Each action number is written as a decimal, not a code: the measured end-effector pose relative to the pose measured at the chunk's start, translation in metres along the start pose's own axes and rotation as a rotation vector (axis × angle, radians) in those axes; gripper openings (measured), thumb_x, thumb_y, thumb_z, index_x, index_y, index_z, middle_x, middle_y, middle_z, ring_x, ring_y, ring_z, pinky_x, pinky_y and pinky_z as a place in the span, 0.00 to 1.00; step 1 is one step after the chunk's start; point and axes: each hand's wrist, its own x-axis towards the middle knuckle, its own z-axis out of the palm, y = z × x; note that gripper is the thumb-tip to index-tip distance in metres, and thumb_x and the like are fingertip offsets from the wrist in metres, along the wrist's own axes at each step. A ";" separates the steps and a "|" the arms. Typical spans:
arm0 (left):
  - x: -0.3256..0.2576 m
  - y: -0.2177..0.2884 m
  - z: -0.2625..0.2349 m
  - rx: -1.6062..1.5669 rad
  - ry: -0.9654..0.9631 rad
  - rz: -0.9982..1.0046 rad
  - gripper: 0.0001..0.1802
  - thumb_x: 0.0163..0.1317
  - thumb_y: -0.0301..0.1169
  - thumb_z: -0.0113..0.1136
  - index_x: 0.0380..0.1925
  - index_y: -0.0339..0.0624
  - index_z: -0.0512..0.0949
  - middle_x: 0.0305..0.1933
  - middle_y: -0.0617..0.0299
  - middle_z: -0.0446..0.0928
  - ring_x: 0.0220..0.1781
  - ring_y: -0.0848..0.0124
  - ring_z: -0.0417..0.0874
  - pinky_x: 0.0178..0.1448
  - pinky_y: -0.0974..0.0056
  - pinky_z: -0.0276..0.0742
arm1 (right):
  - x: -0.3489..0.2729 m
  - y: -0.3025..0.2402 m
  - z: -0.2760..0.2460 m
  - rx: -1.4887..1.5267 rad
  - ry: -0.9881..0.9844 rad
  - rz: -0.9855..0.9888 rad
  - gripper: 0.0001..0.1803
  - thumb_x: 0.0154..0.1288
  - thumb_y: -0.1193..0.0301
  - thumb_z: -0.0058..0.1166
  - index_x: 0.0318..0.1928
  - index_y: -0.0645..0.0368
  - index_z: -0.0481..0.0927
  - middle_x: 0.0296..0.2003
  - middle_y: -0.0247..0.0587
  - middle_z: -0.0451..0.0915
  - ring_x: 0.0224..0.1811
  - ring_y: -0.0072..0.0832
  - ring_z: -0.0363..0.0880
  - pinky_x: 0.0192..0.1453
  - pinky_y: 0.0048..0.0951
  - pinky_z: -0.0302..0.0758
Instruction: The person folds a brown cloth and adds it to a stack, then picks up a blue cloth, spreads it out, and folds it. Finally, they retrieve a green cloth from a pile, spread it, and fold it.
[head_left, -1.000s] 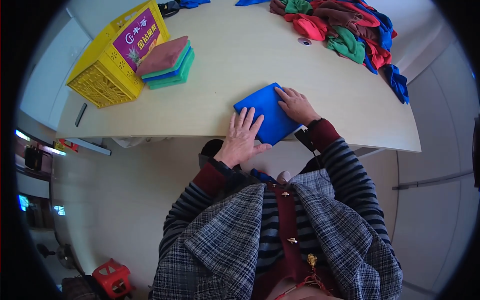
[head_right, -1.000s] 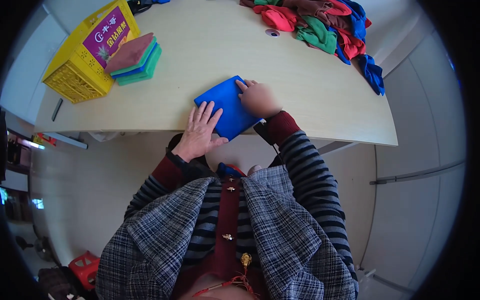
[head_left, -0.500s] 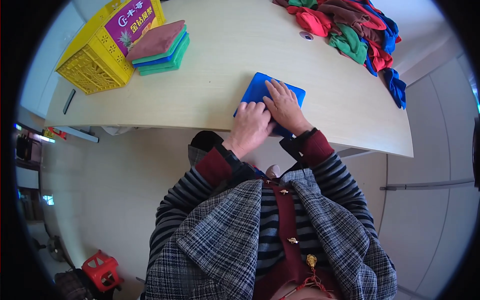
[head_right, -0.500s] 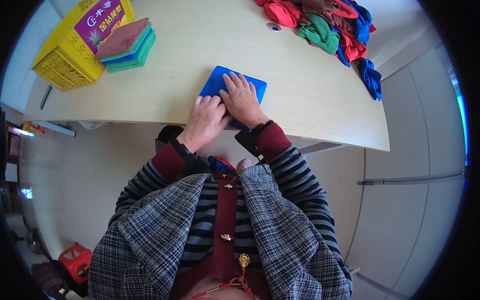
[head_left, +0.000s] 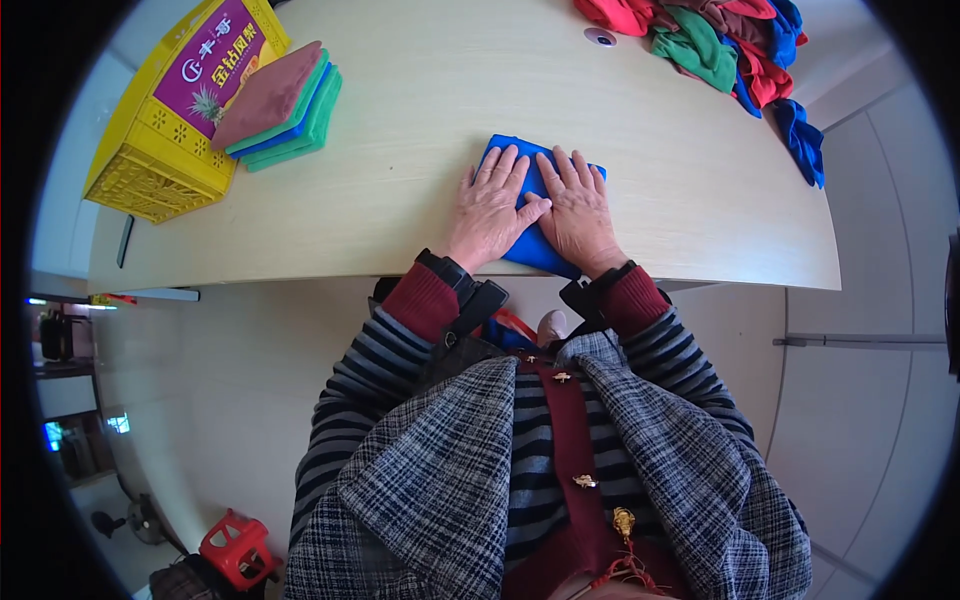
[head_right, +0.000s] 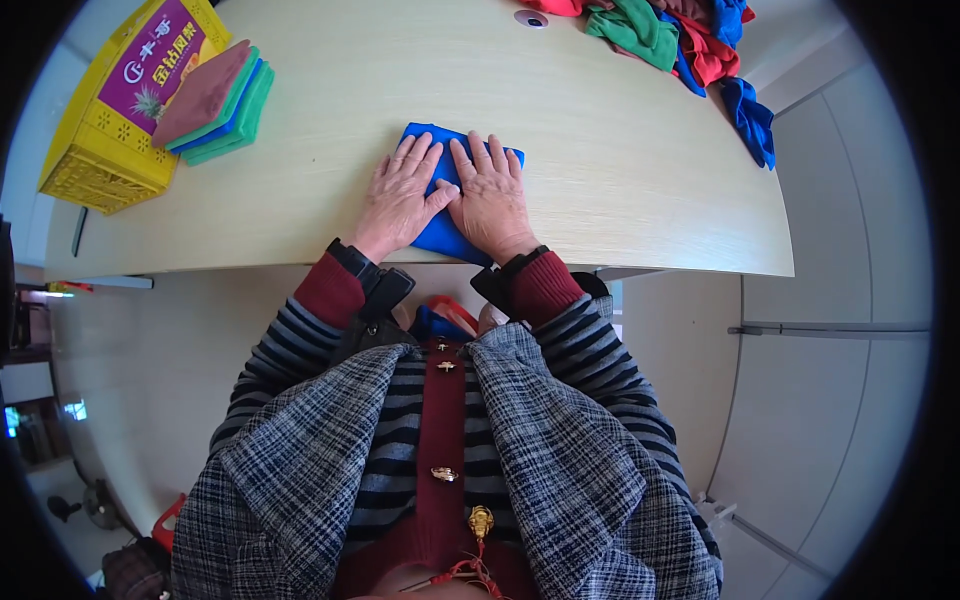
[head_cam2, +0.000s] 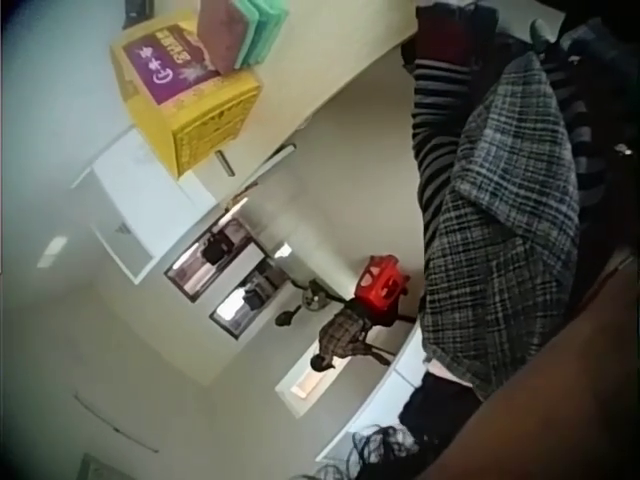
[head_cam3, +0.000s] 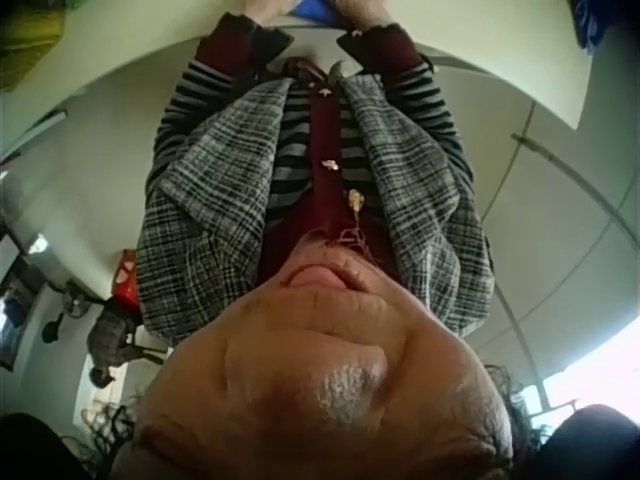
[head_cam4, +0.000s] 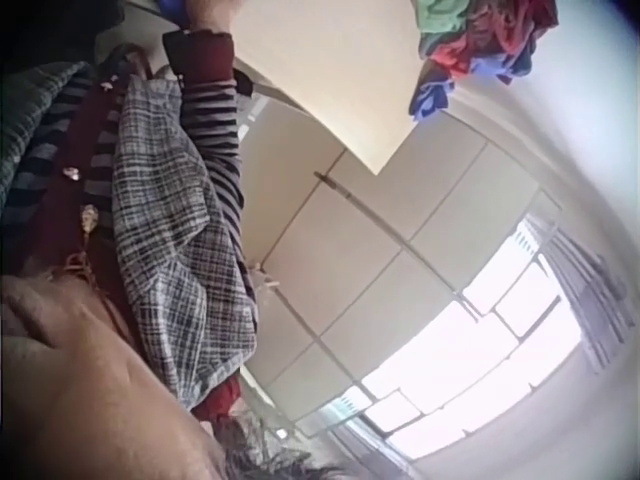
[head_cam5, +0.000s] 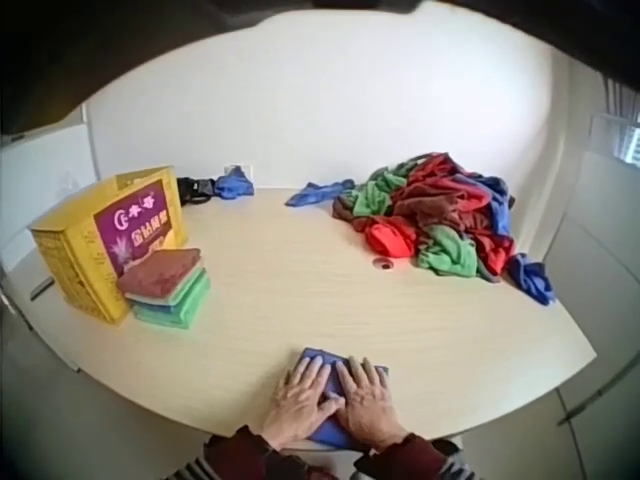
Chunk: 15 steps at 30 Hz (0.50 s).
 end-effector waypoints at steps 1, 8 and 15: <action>0.000 0.001 0.000 0.014 -0.020 -0.015 0.42 0.73 0.61 0.41 0.74 0.40 0.59 0.81 0.53 0.52 0.83 0.57 0.50 0.80 0.45 0.48 | 0.001 0.002 -0.001 0.000 -0.005 0.014 0.33 0.74 0.52 0.44 0.73 0.54 0.65 0.73 0.49 0.62 0.77 0.50 0.55 0.80 0.51 0.50; -0.001 -0.001 -0.004 -0.003 0.021 -0.042 0.43 0.72 0.62 0.41 0.74 0.40 0.60 0.80 0.50 0.55 0.81 0.53 0.54 0.78 0.41 0.52 | 0.006 0.004 -0.003 0.019 -0.008 0.052 0.33 0.75 0.51 0.43 0.73 0.55 0.64 0.74 0.50 0.62 0.77 0.50 0.56 0.80 0.50 0.49; -0.010 -0.014 -0.007 -0.011 0.017 -0.121 0.41 0.73 0.60 0.41 0.74 0.39 0.59 0.79 0.47 0.56 0.79 0.51 0.57 0.78 0.40 0.50 | -0.003 0.014 0.000 0.002 0.074 0.096 0.32 0.75 0.52 0.43 0.71 0.56 0.66 0.72 0.51 0.64 0.76 0.51 0.57 0.79 0.52 0.52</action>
